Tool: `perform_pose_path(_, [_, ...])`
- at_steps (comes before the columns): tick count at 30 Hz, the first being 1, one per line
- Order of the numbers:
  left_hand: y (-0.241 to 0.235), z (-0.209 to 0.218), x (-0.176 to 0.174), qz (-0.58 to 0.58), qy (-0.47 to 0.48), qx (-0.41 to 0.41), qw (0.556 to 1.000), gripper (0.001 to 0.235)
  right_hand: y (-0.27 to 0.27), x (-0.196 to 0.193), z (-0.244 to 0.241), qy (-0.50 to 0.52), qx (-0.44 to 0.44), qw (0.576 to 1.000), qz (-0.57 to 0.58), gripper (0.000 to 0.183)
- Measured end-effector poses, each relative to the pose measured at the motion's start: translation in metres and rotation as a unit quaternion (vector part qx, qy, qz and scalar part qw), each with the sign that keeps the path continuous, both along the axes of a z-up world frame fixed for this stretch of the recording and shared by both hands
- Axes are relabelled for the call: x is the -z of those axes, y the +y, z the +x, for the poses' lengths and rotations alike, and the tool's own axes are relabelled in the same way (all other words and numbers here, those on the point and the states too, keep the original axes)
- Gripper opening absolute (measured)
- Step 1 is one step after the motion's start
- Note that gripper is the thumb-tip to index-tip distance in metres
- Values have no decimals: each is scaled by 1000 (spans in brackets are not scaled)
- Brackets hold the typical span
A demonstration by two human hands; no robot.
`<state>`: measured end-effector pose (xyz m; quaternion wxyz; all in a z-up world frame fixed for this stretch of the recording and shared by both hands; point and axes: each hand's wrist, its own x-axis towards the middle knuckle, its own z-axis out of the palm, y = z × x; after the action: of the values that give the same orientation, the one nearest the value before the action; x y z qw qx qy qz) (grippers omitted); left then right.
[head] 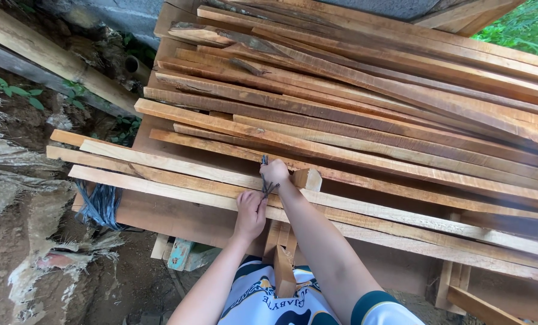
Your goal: The person arranges a stack of wooden planks on a workbench and then uses a dark-colored rope to tie the planks together. The person wraps the rope around the stack and secures it with a knot.
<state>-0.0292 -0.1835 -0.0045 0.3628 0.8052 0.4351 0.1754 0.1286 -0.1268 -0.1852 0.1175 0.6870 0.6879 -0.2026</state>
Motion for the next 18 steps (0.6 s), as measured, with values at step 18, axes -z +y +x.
perform_pose_path(18, [-5,5,3,197,17,19,980,11,-55,-120,-19,182,229,942,164,34])
